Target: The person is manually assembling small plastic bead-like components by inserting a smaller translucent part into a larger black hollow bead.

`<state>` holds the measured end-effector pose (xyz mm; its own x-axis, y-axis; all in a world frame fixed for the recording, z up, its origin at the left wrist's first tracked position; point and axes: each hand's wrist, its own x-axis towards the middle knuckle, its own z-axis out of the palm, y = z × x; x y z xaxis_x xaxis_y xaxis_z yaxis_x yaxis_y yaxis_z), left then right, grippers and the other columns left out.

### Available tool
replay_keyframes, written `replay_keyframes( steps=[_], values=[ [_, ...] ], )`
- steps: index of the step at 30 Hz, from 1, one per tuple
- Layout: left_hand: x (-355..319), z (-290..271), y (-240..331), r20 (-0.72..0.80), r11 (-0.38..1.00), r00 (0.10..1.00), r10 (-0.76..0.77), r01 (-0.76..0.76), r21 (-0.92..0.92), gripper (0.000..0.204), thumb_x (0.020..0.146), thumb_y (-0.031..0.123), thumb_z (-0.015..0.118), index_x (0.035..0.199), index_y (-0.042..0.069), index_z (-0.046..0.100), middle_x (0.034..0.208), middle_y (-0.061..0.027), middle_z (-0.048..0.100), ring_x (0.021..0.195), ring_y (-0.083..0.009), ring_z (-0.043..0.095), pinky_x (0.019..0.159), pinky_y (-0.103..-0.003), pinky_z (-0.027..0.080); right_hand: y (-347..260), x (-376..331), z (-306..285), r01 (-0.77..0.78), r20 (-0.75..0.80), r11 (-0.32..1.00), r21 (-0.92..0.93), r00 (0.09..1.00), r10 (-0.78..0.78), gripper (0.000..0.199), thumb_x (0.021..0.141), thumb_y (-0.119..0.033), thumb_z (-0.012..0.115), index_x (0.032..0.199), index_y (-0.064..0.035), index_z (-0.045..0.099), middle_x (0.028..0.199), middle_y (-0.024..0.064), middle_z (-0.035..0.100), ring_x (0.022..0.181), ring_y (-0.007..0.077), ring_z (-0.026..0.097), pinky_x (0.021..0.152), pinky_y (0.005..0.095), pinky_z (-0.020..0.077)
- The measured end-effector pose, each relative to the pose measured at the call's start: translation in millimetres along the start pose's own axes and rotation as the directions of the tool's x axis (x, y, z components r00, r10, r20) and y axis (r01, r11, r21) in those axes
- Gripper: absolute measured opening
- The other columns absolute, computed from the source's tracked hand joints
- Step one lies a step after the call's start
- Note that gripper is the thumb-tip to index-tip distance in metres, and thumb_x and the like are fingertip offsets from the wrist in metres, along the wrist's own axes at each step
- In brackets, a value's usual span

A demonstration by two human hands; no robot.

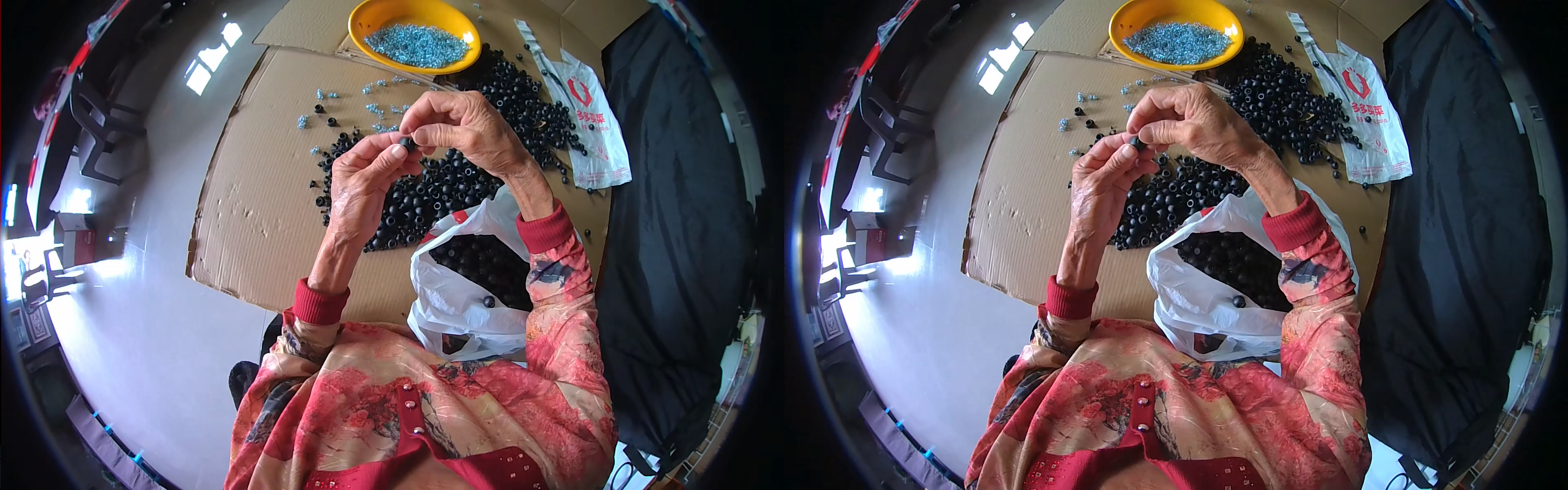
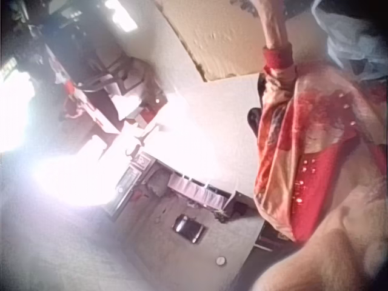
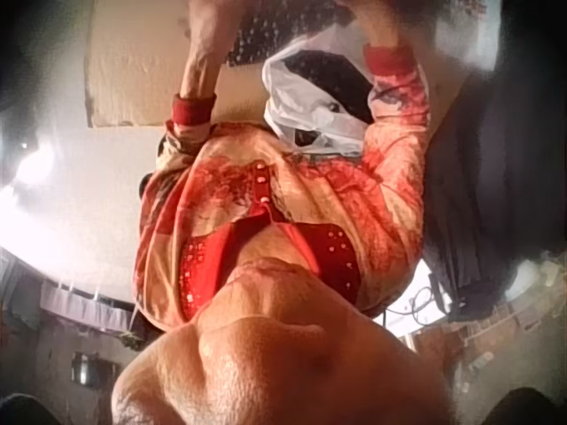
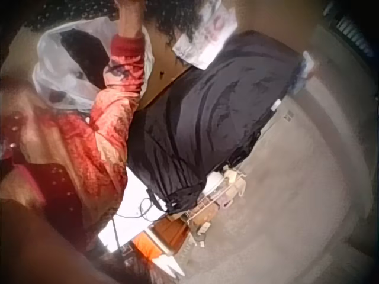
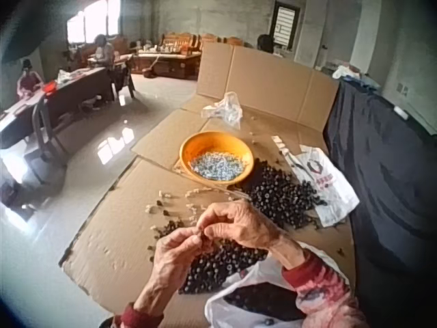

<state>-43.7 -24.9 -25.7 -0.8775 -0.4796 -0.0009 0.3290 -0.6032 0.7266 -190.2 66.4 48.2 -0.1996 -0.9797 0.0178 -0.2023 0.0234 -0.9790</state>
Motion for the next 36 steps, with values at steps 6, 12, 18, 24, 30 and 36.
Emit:
replay_keyframes(
  steps=[6, 12, 18, 24, 30, 36],
  values=[
    [-2, 3, 4, -0.02, 0.999, 1.0, 0.012, -0.011, 0.041, 0.019, 0.086, 0.009, 0.057, 0.101, -0.002, 0.059, 0.091, -0.0132, 0.064, 0.082, -0.0211, 0.064, 0.074, -0.033, 0.055, 1, 1, 3, 0.039, -0.054, 0.997, -0.07, 0.998, -0.043, 0.009, 0.08, -0.008, 0.063, 0.086, -0.0006, 0.063, 0.077, 0.0037, 0.063, 0.069, 0.009, 0.058, 0.063, 0.0233, 0.0499],
    [-1, 5, 2, -0.038, 0.988, 0.997, -0.065, 0.059, -0.145, 0.019, 0.087, 0.011, 0.056, 0.1, -0.003, 0.058, 0.087, -0.012, 0.063, 0.074, -0.018, 0.062, 0.073, -0.034, 0.053, -3, -6, 16, 0.058, -0.2, 0.982, -0.182, 0.975, -0.095, 0.008, 0.08, -0.008, 0.063, 0.084, -0.0005, 0.064, 0.076, 0.0048, 0.064, 0.069, 0.01, 0.06, 0.061, 0.0239, 0.0499],
    [-3, 8, 6, -0.035, 0.985, 0.995, -0.091, 0.085, -0.153, 0.018, 0.088, 0.011, 0.055, 0.099, -0.003, 0.057, 0.088, -0.0118, 0.062, 0.075, -0.0179, 0.062, 0.074, -0.035, 0.053, -10, -11, 17, 0.152, -0.19, 0.892, -0.427, 0.949, -0.253, 0.01, 0.08, -0.008, 0.063, 0.086, 0.0001, 0.064, 0.075, 0.0077, 0.064, 0.068, 0.013, 0.062, 0.061, 0.0247, 0.0501],
    [-3, 11, 6, 0.016, 0.96, 0.992, -0.124, 0.124, -0.251, 0.02, 0.088, 0.01, 0.054, 0.101, -0.004, 0.057, 0.087, -0.0132, 0.063, 0.074, -0.0175, 0.062, 0.073, -0.034, 0.054, -16, -12, 11, 0.232, -0.093, 0.81, -0.538, 0.939, -0.331, 0.011, 0.079, -0.002, 0.06, 0.089, -0.0007, 0.064, 0.079, 0.0068, 0.063, 0.071, 0.0141, 0.06, 0.064, 0.0256, 0.0476],
    [-4, 13, 6, 0.062, 0.911, 0.98, -0.187, 0.197, -0.362, 0.017, 0.089, 0.01, 0.052, 0.099, -0.004, 0.056, 0.086, -0.0131, 0.062, 0.072, -0.0174, 0.062, 0.076, -0.036, 0.053, -22, -6, 7, 0.325, 0.011, 0.745, -0.582, 0.92, -0.392, 0.008, 0.075, -0.002, 0.058, 0.08, 0.0029, 0.062, 0.07, 0.012, 0.06, 0.064, 0.0238, 0.06, 0.06, 0.0314, 0.0475],
    [-5, 16, 7, 0.047, 0.925, 0.984, -0.171, 0.177, -0.337, 0.017, 0.089, 0.01, 0.053, 0.098, -0.003, 0.056, 0.085, -0.0128, 0.062, 0.072, -0.0177, 0.062, 0.076, -0.037, 0.053, -30, -5, 3, 0.35, 0.079, 0.706, -0.616, 0.919, -0.387, 0.008, 0.075, -0.002, 0.058, 0.081, 0.003, 0.062, 0.073, 0.0126, 0.06, 0.065, 0.0236, 0.061, 0.061, 0.0307, 0.048]
  ],
)
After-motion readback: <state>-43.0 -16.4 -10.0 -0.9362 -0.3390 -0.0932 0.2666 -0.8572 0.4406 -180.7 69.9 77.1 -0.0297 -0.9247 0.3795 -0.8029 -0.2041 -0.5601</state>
